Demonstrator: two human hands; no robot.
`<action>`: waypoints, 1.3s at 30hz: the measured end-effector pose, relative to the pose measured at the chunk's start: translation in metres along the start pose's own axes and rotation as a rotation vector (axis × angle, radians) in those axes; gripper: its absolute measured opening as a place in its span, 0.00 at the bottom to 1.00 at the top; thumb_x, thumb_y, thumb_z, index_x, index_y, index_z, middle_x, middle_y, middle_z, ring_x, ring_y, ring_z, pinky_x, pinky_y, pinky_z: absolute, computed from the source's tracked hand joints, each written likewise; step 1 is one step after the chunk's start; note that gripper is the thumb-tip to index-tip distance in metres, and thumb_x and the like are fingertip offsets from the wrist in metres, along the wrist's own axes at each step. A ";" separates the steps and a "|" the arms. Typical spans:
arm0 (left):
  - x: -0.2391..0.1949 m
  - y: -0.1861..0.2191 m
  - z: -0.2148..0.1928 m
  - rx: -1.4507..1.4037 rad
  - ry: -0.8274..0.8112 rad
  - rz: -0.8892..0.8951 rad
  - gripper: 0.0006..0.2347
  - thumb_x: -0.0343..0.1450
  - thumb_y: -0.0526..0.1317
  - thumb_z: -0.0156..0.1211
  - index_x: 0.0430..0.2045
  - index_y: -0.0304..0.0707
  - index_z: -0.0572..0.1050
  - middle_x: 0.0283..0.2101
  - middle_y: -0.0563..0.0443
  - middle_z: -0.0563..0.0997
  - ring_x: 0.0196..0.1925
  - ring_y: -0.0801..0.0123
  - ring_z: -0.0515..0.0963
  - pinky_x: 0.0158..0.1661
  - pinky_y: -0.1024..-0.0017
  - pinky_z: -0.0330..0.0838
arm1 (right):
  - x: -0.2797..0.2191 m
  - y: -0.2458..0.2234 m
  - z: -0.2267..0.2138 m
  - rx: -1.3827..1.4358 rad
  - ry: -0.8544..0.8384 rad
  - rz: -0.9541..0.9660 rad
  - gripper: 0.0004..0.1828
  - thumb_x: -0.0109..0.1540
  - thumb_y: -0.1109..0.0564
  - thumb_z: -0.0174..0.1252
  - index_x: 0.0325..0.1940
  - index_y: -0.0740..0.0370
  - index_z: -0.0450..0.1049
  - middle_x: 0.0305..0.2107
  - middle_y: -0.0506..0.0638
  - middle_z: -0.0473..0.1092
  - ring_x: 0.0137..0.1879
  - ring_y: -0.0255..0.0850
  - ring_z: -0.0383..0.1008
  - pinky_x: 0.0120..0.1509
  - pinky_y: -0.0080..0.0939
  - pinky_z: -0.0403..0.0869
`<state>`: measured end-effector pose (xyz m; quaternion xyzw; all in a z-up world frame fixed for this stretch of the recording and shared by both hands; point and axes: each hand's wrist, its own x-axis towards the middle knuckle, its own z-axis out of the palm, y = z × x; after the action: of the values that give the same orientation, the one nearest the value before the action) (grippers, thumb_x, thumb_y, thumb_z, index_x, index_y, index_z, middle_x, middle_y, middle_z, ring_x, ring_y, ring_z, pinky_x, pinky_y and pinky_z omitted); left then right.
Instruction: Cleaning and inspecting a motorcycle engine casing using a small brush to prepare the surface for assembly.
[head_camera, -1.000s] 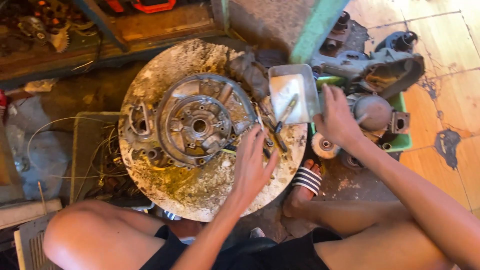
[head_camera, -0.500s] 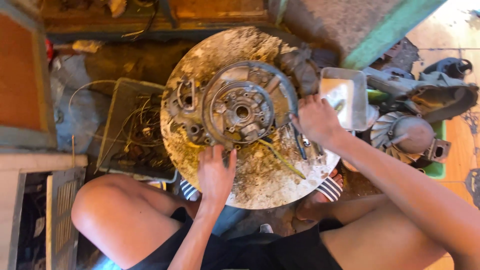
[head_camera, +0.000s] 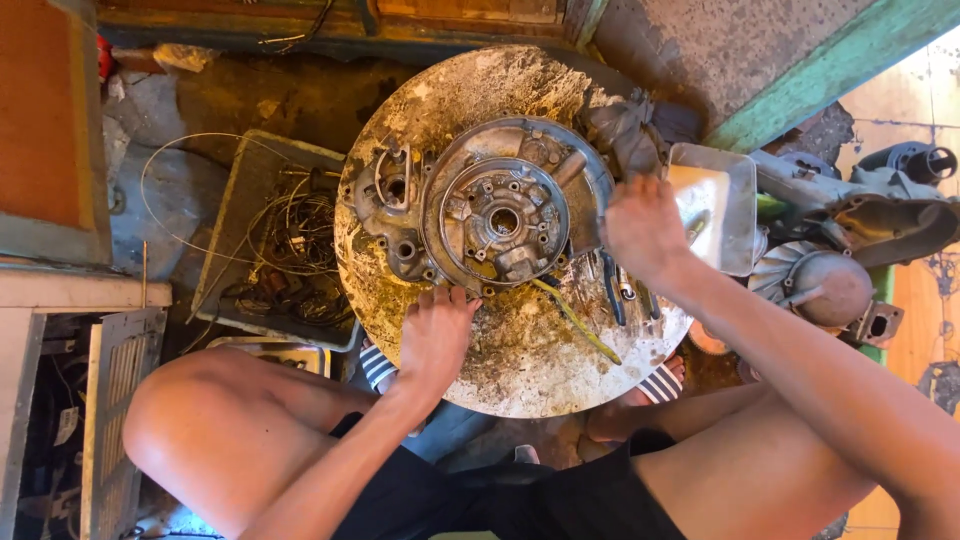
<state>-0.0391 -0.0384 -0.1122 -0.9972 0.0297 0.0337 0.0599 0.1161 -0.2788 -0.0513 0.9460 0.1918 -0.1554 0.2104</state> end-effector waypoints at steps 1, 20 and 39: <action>0.001 -0.002 -0.006 -0.002 -0.003 0.002 0.17 0.77 0.55 0.51 0.28 0.44 0.77 0.26 0.51 0.78 0.32 0.62 0.84 0.31 0.67 0.81 | -0.006 -0.004 -0.013 0.000 -0.004 0.000 0.20 0.64 0.45 0.52 0.48 0.62 0.77 0.44 0.58 0.76 0.56 0.50 0.75 0.63 0.49 0.66; 0.004 0.000 0.017 -0.318 0.243 -0.107 0.19 0.70 0.59 0.61 0.18 0.44 0.79 0.18 0.54 0.77 0.24 0.67 0.81 0.22 0.72 0.76 | -0.018 -0.039 0.083 0.163 0.479 -0.366 0.16 0.67 0.47 0.52 0.56 0.53 0.69 0.43 0.53 0.62 0.53 0.49 0.69 0.53 0.43 0.69; 0.013 0.004 0.043 -0.530 0.446 -0.133 0.17 0.63 0.51 0.69 0.06 0.46 0.73 0.10 0.57 0.71 0.17 0.65 0.78 0.18 0.72 0.72 | -0.007 -0.041 0.078 0.038 0.773 -0.478 0.19 0.58 0.46 0.66 0.46 0.55 0.70 0.48 0.58 0.62 0.54 0.52 0.68 0.61 0.51 0.67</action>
<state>-0.0295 -0.0376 -0.1556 -0.9607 -0.0326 -0.1823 -0.2069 0.0759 -0.2819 -0.1303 0.8674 0.4663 0.1617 0.0642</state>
